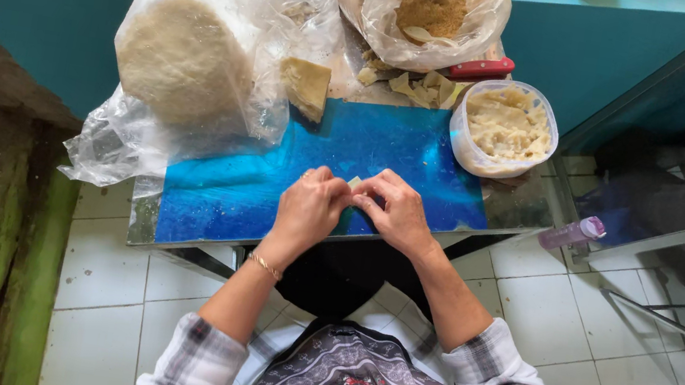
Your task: The person sits at a small table and folds triangular pastry wrappers one at a time, spooning filling from a plastic container onto each wrapper, folding the dough over the filling and pressing the edges closed, then setting the folded pastry on the table. The person reaches into a bag of brown filling material between folds.
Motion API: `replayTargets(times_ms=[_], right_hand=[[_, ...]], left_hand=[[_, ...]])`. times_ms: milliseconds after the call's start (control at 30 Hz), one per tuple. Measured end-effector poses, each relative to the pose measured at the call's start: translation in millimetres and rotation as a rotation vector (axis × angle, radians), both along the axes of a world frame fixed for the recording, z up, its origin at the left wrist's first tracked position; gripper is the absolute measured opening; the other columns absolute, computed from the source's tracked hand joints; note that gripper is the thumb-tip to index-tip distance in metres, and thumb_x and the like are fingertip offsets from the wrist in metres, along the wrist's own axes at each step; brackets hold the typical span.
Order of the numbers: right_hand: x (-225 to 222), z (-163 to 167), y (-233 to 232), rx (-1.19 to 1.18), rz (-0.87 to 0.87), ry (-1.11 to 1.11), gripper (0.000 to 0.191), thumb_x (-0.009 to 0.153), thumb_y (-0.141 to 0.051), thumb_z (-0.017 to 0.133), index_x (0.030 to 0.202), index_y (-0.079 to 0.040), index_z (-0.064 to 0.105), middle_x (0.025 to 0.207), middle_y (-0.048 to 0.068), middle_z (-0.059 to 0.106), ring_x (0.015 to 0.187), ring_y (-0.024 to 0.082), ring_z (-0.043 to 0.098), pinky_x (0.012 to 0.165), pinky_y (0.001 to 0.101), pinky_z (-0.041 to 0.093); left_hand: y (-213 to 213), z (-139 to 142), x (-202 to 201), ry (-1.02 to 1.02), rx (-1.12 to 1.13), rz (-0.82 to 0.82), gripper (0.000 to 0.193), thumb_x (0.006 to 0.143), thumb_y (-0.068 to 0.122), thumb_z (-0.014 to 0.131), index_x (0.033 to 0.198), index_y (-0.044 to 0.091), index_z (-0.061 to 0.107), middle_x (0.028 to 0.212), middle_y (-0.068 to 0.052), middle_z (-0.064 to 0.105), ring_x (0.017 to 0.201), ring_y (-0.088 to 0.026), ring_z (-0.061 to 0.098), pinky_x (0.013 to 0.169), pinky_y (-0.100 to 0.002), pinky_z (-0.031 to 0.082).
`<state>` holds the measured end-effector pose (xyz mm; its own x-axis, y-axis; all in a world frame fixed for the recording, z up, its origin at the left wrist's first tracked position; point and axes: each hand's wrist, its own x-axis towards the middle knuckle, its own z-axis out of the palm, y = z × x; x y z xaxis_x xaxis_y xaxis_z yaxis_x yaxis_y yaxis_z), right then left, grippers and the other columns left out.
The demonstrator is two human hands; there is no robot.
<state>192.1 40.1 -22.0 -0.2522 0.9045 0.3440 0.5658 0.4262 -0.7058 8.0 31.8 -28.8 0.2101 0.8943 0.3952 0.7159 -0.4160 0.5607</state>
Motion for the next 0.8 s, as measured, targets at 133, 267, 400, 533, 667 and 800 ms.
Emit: replayTargets(times_ms=[133,267,400,533,667,800], right_hand=[[-2.4,2.5,-14.0,0.248,-0.02,-0.105,0.014,0.087,-0.016,0.078,0.096,-0.01,0.07,0.091,0.004,0.068,0.08,0.025,0.066,0.071,0.038,0.054],[-3.4,2.6,-17.1,0.387,0.012,-0.144,0.016,0.085,-0.019,0.08,0.093,-0.01,0.069,0.092,0.004,0.068,0.084,0.027,0.065,0.071,0.0394,0.053],[-4.4,0.4,-9.6,0.361,-0.005,-0.181,0.012,0.087,-0.017,0.079,0.092,-0.01,0.07,0.09,0.005,0.065,0.088,0.027,0.064,0.073,0.0395,0.053],[-7.6,-1.4,-6.4,0.325,-0.061,-0.136,0.01,0.087,-0.016,0.078,0.091,-0.011,0.071,0.091,0.005,0.064,0.09,0.027,0.065,0.074,0.039,0.053],[-8.8,-0.5,-17.6,0.44,-0.078,-0.21,0.009,0.088,-0.013,0.078,0.094,-0.008,0.074,0.092,0.007,0.065,0.088,0.029,0.063,0.074,0.0417,0.051],[-5.4,1.8,-20.7,0.386,-0.053,-0.143,0.014,0.084,-0.015,0.078,0.093,-0.006,0.074,0.093,0.006,0.067,0.087,0.028,0.063,0.073,0.0416,0.051]], left_hand=[[21.0,11.5,-3.0,0.044,-0.239,-0.007,0.015,0.083,0.028,0.075,0.08,0.013,0.076,0.088,-0.01,0.069,0.089,-0.033,0.068,0.074,-0.047,0.054],[18.9,11.8,-0.2,-0.026,-0.221,0.054,0.01,0.083,0.021,0.072,0.083,0.011,0.072,0.092,-0.009,0.07,0.086,-0.034,0.068,0.072,-0.046,0.054],[3.6,4.1,-5.7,-0.133,-0.028,-0.038,0.006,0.091,0.017,0.07,0.091,0.012,0.068,0.089,-0.007,0.07,0.085,-0.03,0.068,0.072,-0.042,0.054],[-3.1,-3.1,-11.2,-0.071,0.183,-0.111,0.007,0.089,0.016,0.073,0.09,0.012,0.068,0.089,-0.006,0.067,0.087,-0.03,0.066,0.074,-0.041,0.054],[3.8,-5.2,-4.1,-0.015,0.12,-0.056,0.009,0.088,0.021,0.075,0.087,0.013,0.072,0.088,-0.007,0.065,0.088,-0.029,0.066,0.073,-0.041,0.055],[17.9,0.9,-4.0,0.012,-0.099,-0.022,0.009,0.084,0.023,0.075,0.082,0.015,0.076,0.086,-0.008,0.066,0.087,-0.03,0.066,0.073,-0.044,0.054]])
